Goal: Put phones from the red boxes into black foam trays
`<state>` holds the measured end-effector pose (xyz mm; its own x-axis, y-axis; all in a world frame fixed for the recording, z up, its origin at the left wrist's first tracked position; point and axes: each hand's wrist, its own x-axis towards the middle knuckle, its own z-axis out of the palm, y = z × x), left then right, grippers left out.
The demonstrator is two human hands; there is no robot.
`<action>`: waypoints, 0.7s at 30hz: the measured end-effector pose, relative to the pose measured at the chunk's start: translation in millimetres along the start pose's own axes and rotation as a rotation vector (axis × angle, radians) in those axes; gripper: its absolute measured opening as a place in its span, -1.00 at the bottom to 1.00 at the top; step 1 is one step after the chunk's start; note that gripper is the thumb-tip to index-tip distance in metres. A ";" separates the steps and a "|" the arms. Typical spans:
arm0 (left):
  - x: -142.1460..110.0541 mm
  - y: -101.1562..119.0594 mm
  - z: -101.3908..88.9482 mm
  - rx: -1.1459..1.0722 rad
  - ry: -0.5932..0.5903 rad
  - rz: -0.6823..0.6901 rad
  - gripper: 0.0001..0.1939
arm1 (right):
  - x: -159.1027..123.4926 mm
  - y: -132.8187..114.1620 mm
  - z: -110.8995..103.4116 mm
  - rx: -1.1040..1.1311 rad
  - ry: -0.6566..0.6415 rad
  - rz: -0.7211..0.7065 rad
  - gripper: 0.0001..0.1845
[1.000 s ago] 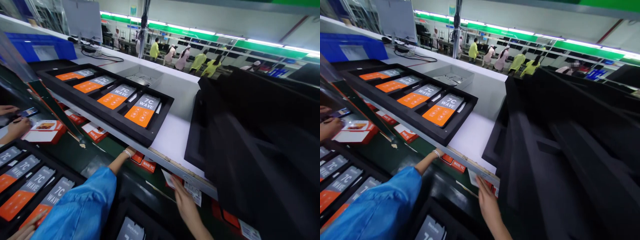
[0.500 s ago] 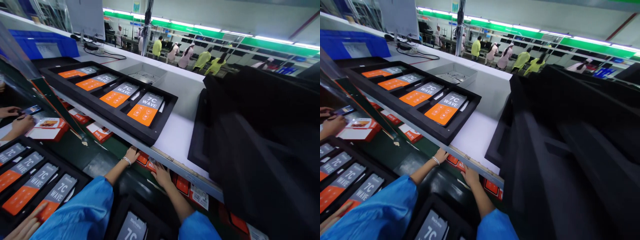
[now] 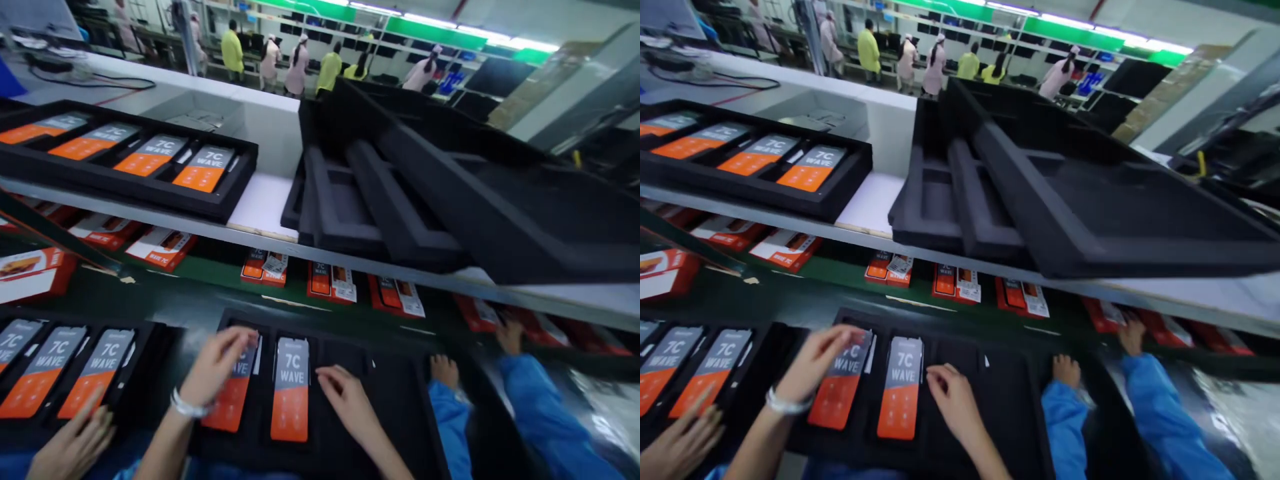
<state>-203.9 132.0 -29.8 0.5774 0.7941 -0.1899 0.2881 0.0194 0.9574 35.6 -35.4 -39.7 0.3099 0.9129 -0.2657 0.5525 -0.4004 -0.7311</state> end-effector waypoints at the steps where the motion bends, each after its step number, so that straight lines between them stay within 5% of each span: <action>1: -23.2 -0.3 19.8 -0.019 -0.079 -0.030 -0.60 | -17.5 5.3 13.2 0.043 0.027 0.023 -0.66; 4: -68.7 -16.4 71.5 0.003 -0.128 -0.086 -0.40 | -38.3 13.1 47.0 0.068 0.111 0.072 -0.55; 7: -78.8 -33.6 97.8 0.056 -0.090 -0.085 -0.31 | -32.9 11.9 58.5 0.014 0.129 0.091 -0.52; 16: -55.6 -48.1 105.7 -0.097 0.049 -0.087 -0.39 | -28.8 15.6 60.9 -0.102 0.172 -0.068 -0.50; 21: -41.5 -42.8 113.5 -0.258 0.104 -0.096 -0.34 | -15.0 27.7 58.0 0.161 0.210 -0.036 -0.40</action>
<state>-153.5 29.3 -87.6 0.4720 0.8388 -0.2713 0.1258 0.2405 0.9625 1.3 -55.6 -92.4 0.4557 0.8828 -0.1140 0.4410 -0.3352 -0.8326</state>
